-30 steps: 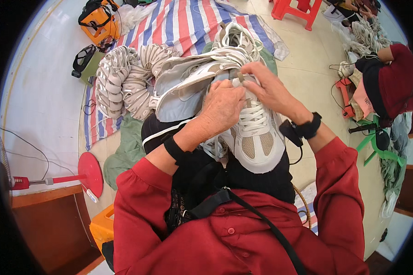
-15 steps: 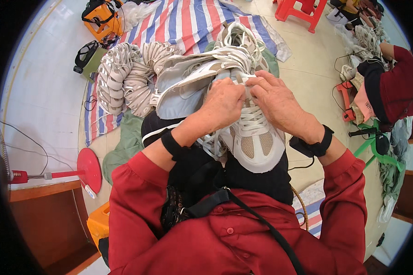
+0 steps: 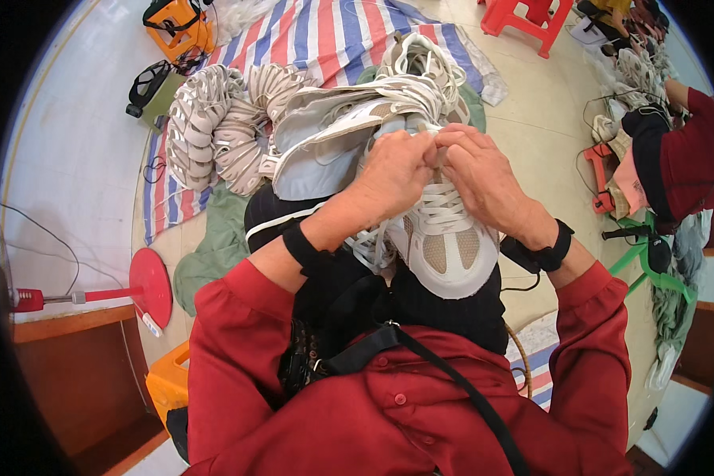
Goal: Lacing and tying the strings of a new pair of athletic shoes.
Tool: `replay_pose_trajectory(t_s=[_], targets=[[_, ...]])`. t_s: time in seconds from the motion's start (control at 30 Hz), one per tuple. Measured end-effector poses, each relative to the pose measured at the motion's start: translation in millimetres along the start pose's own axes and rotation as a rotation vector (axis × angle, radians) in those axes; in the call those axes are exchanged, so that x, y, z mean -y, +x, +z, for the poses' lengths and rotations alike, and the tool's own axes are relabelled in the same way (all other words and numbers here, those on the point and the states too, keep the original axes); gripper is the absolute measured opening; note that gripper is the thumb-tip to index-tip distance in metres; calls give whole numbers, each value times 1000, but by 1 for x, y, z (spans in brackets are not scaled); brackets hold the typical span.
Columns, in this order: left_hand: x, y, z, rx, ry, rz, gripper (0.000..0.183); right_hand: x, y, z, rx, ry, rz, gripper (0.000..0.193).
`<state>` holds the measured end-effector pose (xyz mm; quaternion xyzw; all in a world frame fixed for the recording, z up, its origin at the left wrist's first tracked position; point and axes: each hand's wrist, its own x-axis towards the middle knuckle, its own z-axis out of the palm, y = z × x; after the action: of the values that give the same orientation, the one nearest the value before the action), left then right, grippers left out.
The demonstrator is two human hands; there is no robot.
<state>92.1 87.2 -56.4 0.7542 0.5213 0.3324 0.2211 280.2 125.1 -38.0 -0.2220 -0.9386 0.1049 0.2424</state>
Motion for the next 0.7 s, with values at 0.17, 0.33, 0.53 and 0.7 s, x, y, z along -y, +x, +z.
replay_pose_trajectory(t_s=[0.17, 0.33, 0.53, 0.7], targets=[[-1, 4, -16, 128, -278, -167, 11, 1, -13, -31, -142, 49, 37, 11], [1, 5, -23, 187, -518, -264, 8, -9, -53, -74, -254, 8, 235, 8], [-24, -9, -38, 159, -481, -211, 8, -44, -130, -120, -343, 90, 628, 7], [-22, -19, -33, 141, -358, -115, 9, -93, -205, -156, -459, 176, 792, 13]])
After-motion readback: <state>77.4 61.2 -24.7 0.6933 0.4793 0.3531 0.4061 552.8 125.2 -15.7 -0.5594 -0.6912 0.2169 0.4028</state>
